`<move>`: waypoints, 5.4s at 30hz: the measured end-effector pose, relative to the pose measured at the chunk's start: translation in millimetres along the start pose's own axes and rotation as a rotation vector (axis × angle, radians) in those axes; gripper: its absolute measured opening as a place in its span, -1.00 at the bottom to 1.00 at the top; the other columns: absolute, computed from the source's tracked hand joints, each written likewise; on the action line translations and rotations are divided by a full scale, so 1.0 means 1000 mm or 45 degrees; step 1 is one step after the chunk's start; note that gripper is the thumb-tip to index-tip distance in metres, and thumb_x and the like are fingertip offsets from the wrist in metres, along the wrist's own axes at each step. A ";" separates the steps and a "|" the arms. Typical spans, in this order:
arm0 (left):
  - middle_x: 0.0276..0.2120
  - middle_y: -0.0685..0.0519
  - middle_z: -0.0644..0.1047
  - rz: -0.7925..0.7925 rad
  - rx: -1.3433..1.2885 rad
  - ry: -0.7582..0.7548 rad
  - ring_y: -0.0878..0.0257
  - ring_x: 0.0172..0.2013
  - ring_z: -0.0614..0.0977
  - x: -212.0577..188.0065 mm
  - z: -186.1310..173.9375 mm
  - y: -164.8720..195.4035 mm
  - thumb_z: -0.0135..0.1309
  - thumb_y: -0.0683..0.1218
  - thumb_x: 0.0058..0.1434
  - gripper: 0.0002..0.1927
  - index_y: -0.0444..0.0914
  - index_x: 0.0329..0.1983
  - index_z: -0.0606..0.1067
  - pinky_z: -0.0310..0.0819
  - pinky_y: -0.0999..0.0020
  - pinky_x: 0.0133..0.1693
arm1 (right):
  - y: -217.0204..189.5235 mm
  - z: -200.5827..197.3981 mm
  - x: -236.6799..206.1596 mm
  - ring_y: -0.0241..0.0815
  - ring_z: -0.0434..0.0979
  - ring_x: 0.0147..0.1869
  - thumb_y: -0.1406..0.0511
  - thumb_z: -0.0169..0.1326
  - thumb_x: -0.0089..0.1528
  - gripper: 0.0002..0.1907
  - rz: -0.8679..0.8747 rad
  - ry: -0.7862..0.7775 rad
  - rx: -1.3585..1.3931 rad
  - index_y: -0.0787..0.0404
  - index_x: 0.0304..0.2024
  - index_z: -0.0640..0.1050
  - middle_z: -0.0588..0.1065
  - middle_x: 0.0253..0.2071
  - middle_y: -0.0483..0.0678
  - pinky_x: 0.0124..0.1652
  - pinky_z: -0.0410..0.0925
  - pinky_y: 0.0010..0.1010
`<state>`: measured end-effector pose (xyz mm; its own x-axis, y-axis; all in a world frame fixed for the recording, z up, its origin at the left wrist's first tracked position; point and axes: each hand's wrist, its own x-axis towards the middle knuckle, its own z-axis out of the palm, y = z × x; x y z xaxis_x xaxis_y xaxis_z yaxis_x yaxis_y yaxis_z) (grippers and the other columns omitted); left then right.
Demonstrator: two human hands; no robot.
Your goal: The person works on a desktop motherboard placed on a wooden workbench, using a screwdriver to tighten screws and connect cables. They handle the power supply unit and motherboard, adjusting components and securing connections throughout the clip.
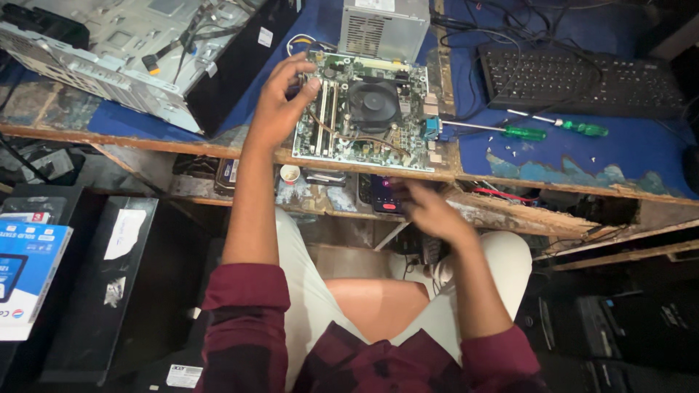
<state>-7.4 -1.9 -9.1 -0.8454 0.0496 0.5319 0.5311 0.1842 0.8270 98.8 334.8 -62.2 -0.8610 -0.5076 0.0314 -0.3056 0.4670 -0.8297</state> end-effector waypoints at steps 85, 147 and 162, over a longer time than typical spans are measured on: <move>0.42 -0.15 0.36 0.076 0.640 -0.192 -0.14 0.42 0.34 -0.002 0.017 0.054 0.21 0.10 0.22 -0.35 -0.24 0.33 0.40 0.15 0.02 0.38 | -0.052 -0.119 0.048 0.19 0.39 0.34 0.01 0.22 0.18 -0.32 -0.309 0.464 -0.731 0.31 0.21 0.48 0.47 0.22 0.18 0.24 0.18 -0.05; 0.39 -0.20 0.40 0.149 0.658 -0.183 -0.22 0.37 0.38 -0.013 0.012 0.043 0.03 0.22 0.48 -0.45 -0.26 0.30 0.46 0.23 -0.06 0.35 | -0.037 -0.117 0.047 0.09 0.51 -0.04 0.36 0.17 0.25 -0.88 -0.502 0.773 -0.826 0.21 -0.16 0.61 0.58 -0.15 0.02 0.03 0.33 -0.17; 0.32 -0.16 0.46 0.201 0.634 -0.121 -0.18 0.30 0.42 -0.016 0.011 0.038 0.14 0.13 0.45 -0.54 -0.28 0.22 0.49 0.27 -0.05 0.27 | -0.029 -0.117 0.055 0.15 0.50 -0.08 0.39 0.19 0.22 -0.89 -0.511 0.788 -0.864 0.27 -0.19 0.61 0.56 -0.21 0.08 -0.04 0.36 -0.13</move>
<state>25.8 15.0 12.0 -0.7710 0.1992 0.6049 0.5806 0.6100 0.5392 12.6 377.8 29.2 -0.6442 -0.3424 0.6840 -0.6213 0.7558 -0.2067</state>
